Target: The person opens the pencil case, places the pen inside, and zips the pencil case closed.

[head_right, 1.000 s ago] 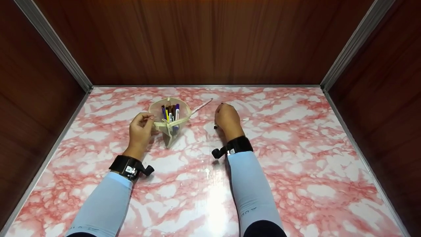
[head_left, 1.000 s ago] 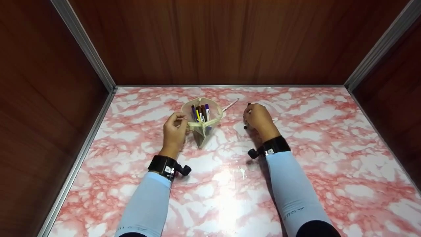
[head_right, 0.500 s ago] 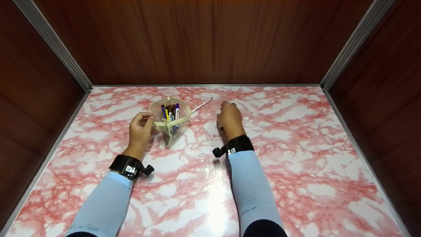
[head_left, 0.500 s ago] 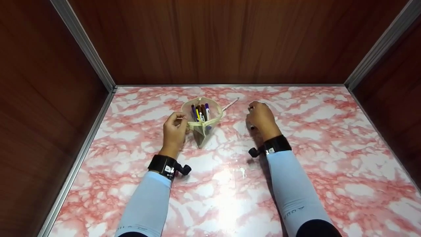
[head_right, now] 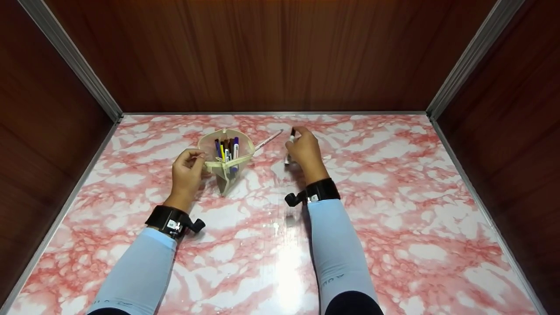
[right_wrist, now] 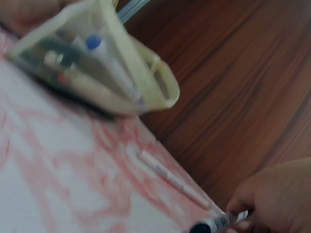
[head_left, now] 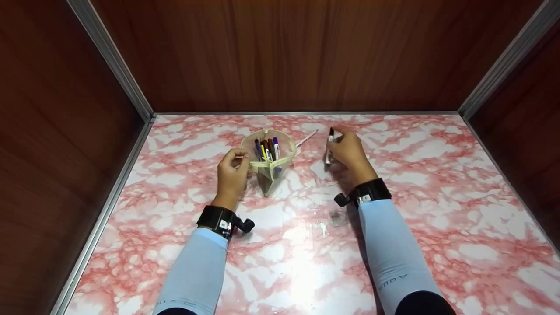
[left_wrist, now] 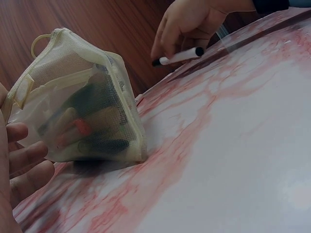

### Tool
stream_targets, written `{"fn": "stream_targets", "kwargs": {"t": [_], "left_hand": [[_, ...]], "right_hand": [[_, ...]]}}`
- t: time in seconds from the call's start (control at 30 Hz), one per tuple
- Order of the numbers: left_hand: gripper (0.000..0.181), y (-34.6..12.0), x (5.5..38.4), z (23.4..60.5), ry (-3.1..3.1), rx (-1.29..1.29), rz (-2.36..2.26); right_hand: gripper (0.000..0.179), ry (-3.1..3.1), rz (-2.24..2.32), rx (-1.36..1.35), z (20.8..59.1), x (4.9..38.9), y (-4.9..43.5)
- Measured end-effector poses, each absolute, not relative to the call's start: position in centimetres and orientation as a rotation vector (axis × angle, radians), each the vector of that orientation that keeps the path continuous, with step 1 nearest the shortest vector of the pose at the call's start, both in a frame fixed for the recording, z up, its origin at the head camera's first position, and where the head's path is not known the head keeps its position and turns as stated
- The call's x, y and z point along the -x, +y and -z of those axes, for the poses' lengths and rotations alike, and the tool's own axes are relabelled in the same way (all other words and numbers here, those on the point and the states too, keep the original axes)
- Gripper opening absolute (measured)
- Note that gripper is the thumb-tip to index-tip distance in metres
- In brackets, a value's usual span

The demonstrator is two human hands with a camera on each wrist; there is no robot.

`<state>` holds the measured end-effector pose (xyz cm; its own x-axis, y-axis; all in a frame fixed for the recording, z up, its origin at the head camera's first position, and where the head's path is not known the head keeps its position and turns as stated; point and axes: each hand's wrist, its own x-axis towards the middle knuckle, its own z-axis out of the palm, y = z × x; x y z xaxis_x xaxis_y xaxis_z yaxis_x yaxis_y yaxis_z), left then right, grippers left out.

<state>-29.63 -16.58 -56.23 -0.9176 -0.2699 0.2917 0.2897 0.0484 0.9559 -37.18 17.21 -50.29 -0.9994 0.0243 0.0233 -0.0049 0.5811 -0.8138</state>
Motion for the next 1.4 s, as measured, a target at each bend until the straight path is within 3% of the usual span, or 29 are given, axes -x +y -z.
{"fn": "stream_targets", "kwargs": {"t": [0.37, 0.73, 1.0, 1.4], "left_hand": [[0.015, -16.5, 29.5, 56.0, -1.948, 0.035, 1.93], [0.012, -16.6, 29.5, 56.0, -1.98, 0.028, 1.9], [0.011, -16.5, 29.4, 56.0, -1.972, 0.051, 1.909], [0.022, -16.7, 29.4, 56.0, -1.982, 0.057, 1.888]], "right_hand": [[0.079, -2.341, -2.05, -0.055, 48.2, 36.4, 13.5], [0.078, -2.029, -2.25, -0.123, 48.2, 34.6, 8.5], [0.073, -2.086, -2.139, -0.243, 49.6, 33.5, 6.4], [0.051, -2.608, -1.556, -0.548, 49.8, 32.3, 5.4]]}}
